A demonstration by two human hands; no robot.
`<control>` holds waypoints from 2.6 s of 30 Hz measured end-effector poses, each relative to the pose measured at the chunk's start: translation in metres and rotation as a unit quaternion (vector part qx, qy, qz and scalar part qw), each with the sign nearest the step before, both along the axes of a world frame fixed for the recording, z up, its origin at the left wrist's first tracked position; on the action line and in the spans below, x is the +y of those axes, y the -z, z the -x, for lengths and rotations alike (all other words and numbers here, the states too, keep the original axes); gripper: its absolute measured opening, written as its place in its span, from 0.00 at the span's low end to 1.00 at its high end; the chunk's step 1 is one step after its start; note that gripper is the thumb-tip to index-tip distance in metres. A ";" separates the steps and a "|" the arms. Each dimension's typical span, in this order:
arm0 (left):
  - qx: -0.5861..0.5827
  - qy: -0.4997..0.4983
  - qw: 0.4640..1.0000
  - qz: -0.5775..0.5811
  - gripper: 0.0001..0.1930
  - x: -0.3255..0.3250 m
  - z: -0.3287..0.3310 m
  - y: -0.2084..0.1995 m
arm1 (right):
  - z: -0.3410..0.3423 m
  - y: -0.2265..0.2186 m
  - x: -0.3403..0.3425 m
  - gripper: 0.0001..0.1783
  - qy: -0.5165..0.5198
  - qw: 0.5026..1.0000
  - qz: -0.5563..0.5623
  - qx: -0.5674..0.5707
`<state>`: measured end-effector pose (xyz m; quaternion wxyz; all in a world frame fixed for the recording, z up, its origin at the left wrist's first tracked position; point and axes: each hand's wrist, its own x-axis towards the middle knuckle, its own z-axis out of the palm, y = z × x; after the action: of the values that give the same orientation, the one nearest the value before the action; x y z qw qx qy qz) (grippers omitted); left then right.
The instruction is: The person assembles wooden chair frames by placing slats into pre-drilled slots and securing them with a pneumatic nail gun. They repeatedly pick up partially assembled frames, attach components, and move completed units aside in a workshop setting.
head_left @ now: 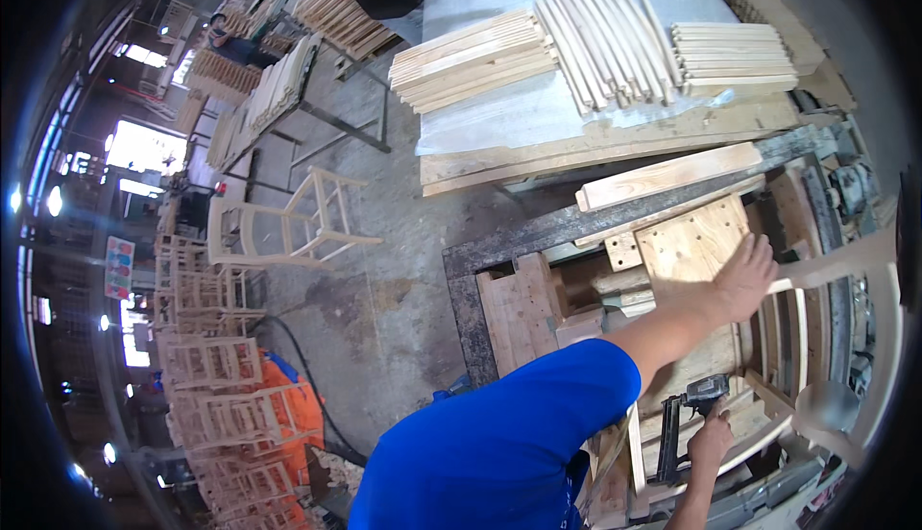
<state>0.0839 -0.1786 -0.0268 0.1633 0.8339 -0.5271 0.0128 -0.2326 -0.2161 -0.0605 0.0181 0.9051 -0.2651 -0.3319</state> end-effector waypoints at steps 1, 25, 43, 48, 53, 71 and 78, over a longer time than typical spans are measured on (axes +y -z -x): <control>0.002 0.001 1.000 0.025 0.35 0.003 0.005 0.001 | 0.016 -0.026 0.007 0.50 0.046 0.992 0.021 -0.114; -0.067 -0.012 0.984 -0.162 0.44 0.078 0.076 -0.061 | 0.451 -0.178 0.170 0.23 0.548 0.708 0.416 -0.161; -0.008 0.002 0.993 -0.120 0.46 0.073 0.066 -0.035 | 0.375 -0.123 0.211 0.18 0.538 0.637 0.449 -0.320; -0.063 -0.011 0.987 -0.145 0.45 0.077 0.037 -0.037 | 0.310 -0.127 0.191 0.24 0.461 0.720 0.435 -0.284; -0.081 -0.018 0.984 -0.160 0.40 0.090 0.023 -0.027 | 0.159 -0.084 0.121 0.33 0.568 0.664 -0.043 -0.484; 0.282 0.089 0.955 -0.016 0.28 0.040 0.071 -0.065 | 0.168 -0.087 0.047 0.12 0.677 0.469 -0.192 -0.533; 0.448 0.145 0.882 0.023 0.23 0.056 0.071 -0.130 | 0.215 -0.200 0.075 0.13 0.637 0.476 -0.235 -0.558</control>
<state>0.0129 -0.1221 0.1028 0.4011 0.6609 -0.5127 -0.3735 -0.4478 -0.1407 0.1398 -0.5636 0.4518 -0.6352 0.2733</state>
